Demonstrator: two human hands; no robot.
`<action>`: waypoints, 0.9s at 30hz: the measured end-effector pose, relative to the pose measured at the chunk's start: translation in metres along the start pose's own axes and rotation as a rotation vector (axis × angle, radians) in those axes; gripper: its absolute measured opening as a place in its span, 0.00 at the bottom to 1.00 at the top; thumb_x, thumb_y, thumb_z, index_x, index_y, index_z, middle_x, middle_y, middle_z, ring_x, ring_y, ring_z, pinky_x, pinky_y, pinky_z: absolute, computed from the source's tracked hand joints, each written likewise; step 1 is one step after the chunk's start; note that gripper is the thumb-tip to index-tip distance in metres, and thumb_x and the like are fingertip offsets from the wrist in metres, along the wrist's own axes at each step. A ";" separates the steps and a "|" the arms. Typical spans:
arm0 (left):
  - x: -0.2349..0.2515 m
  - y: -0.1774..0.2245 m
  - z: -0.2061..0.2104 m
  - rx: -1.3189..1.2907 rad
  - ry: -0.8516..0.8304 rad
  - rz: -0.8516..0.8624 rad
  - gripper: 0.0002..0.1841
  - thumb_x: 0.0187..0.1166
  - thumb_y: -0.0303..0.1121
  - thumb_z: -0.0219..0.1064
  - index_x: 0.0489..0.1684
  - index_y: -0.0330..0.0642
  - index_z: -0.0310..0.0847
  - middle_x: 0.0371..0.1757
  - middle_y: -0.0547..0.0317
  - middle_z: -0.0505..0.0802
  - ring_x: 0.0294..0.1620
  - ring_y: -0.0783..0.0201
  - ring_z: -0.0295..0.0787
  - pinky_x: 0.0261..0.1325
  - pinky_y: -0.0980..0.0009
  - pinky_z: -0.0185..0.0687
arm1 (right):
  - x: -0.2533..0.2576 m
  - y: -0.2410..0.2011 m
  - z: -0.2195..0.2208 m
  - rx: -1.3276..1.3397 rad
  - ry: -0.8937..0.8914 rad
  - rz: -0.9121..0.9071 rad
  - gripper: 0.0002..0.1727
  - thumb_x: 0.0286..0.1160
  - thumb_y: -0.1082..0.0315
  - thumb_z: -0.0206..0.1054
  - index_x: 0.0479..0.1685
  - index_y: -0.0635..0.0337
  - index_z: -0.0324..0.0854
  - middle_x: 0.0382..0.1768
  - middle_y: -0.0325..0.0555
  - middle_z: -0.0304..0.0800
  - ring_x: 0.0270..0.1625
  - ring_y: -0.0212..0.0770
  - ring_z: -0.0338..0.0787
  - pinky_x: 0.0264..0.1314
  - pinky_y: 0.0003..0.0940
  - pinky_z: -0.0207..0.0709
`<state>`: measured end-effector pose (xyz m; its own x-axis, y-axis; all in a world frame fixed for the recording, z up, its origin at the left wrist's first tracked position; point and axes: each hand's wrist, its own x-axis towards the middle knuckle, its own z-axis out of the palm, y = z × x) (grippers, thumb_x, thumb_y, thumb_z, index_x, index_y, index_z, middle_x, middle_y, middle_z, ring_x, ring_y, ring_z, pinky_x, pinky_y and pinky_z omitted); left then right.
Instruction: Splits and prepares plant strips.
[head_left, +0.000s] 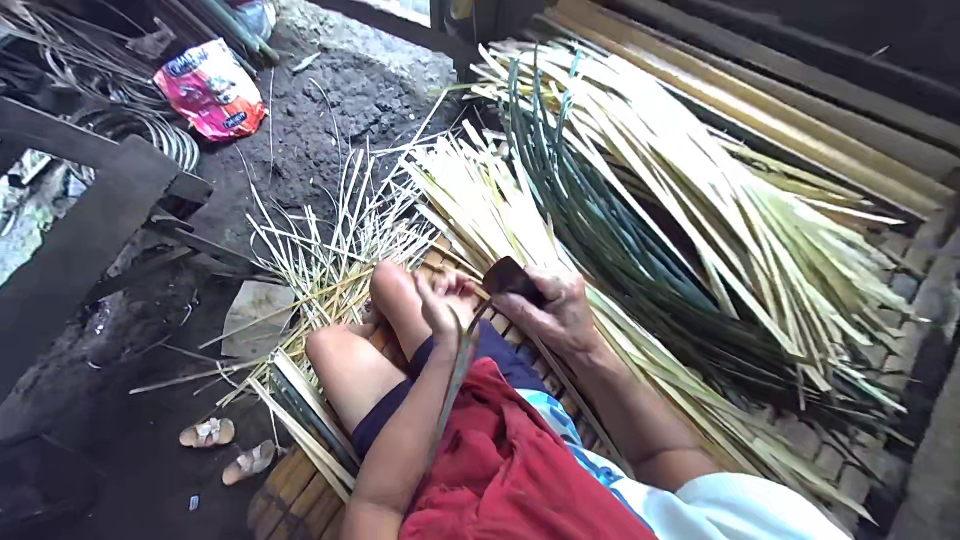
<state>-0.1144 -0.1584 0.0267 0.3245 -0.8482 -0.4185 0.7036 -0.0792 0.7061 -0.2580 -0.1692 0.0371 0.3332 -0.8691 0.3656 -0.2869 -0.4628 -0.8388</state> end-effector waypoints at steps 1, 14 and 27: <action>0.006 -0.003 -0.005 -0.007 0.041 -0.008 0.31 0.92 0.59 0.28 0.25 0.55 0.69 0.19 0.71 0.79 0.25 0.73 0.81 0.35 0.72 0.83 | -0.003 0.004 0.003 0.009 -0.005 0.014 0.15 0.74 0.59 0.74 0.30 0.64 0.86 0.26 0.41 0.88 0.28 0.28 0.86 0.33 0.26 0.83; 0.065 -0.011 -0.061 0.054 -0.323 0.124 0.27 0.95 0.49 0.42 0.50 0.36 0.83 0.42 0.53 0.94 0.48 0.61 0.94 0.57 0.62 0.90 | 0.020 0.021 0.024 -0.133 -0.060 -0.200 0.23 0.73 0.46 0.75 0.29 0.59 0.88 0.25 0.44 0.92 0.30 0.38 0.92 0.35 0.42 0.87; 0.031 0.016 -0.060 -0.066 -0.455 -0.033 0.27 0.93 0.52 0.43 0.53 0.41 0.84 0.47 0.57 0.96 0.53 0.66 0.94 0.62 0.67 0.89 | 0.032 0.024 0.046 -0.068 -0.093 -0.159 0.22 0.71 0.43 0.75 0.34 0.56 0.91 0.28 0.40 0.93 0.33 0.34 0.92 0.40 0.43 0.88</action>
<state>-0.0551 -0.1544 -0.0093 0.0007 -0.9907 -0.1364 0.7523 -0.0894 0.6527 -0.2127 -0.2001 0.0104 0.4602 -0.7655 0.4497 -0.2832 -0.6066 -0.7428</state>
